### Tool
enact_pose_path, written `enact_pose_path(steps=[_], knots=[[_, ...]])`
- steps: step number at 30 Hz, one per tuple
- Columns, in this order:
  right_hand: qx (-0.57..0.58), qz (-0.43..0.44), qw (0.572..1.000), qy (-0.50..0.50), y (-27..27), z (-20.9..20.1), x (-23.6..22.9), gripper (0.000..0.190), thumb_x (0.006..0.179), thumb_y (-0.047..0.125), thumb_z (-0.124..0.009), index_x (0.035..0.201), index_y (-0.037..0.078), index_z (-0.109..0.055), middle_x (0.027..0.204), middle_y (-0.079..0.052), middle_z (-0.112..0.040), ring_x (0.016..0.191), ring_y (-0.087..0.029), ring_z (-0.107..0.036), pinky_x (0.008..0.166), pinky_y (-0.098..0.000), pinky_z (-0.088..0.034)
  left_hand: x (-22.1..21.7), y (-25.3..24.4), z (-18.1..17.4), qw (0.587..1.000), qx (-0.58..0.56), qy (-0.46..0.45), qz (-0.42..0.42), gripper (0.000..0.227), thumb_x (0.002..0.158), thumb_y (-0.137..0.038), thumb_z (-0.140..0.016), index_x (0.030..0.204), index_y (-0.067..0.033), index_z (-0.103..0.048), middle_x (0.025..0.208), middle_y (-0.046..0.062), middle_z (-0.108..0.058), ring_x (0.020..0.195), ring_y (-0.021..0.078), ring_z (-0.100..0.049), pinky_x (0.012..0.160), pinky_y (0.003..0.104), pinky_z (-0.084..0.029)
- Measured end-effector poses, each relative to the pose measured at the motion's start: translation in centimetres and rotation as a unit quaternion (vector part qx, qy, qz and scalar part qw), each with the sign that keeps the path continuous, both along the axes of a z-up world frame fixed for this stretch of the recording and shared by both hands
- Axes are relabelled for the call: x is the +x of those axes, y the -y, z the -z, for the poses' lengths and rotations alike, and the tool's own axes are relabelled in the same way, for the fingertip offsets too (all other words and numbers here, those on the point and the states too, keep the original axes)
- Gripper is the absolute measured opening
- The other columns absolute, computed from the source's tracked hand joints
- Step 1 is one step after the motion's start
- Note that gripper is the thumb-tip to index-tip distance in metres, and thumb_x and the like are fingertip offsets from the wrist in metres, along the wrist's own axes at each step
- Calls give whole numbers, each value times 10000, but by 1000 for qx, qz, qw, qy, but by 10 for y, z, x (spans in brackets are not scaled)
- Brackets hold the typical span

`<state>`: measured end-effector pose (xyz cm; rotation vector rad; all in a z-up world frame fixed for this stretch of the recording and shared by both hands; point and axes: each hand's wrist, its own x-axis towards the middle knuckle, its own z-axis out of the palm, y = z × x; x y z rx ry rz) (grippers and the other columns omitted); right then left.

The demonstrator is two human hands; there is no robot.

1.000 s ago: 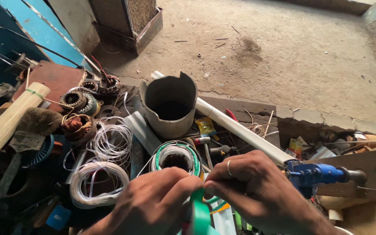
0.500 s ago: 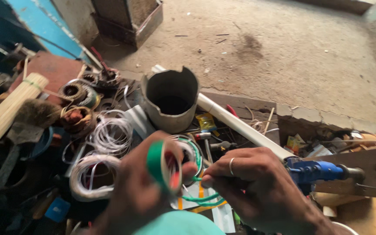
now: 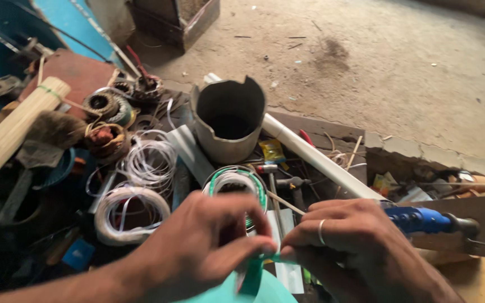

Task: The person wraps green electrical tape around the ends of several green wires held in their hands. They repeatedly pull and wrap the tape to cover the wire ends, then cut the tape and continue wrapping additional wire ends.

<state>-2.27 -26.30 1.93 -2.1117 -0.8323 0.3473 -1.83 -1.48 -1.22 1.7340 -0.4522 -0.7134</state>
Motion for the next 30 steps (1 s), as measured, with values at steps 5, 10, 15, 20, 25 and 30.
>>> enact_pose_path(steps=[5,10,15,20,25,30], knots=[[31,-1,999,25,7,-3,2,44,876,128,-778,895,89,-782,726,26,-726,590,-46,-688,454,-241,-466,9,-16,-14,979,-123,61,153,244,955,-210,-678,1142,-56,-647,935,8,-673,894,105,-659,789,303,-547],[30,18,998,-42,2,-4,4,64,874,171,-808,893,110,-802,726,39,-761,581,-27,-695,443,-208,-506,-1,-4,8,978,-64,172,103,263,842,-218,-761,1018,-59,-648,847,48,-641,784,197,-679,700,354,-556],[59,27,996,-60,0,2,4,49,873,164,-803,882,116,-804,736,34,-775,619,-20,-745,471,-188,-555,-21,2,27,920,-12,385,-72,290,870,-285,-827,913,-66,-641,793,86,-615,734,243,-705,597,369,-536],[78,40,996,-24,-1,2,6,58,873,129,-787,854,75,-772,742,18,-784,631,-41,-769,497,-195,-584,-17,14,13,818,-94,546,-154,270,900,-204,-807,1058,-16,-695,951,100,-702,840,215,-746,725,328,-617],[86,55,994,41,3,-3,5,57,854,84,-800,839,56,-753,703,-8,-762,554,-55,-725,454,-217,-498,-22,18,-4,866,-166,423,-209,237,813,-187,-810,986,-59,-710,873,47,-748,776,147,-779,687,275,-619],[94,56,981,163,-6,6,-1,100,833,70,-801,838,35,-707,666,-51,-688,561,-95,-690,489,-240,-478,7,10,29,955,-227,-132,-139,254,891,-132,-763,1092,11,-700,787,82,-730,695,151,-712,546,275,-536]])
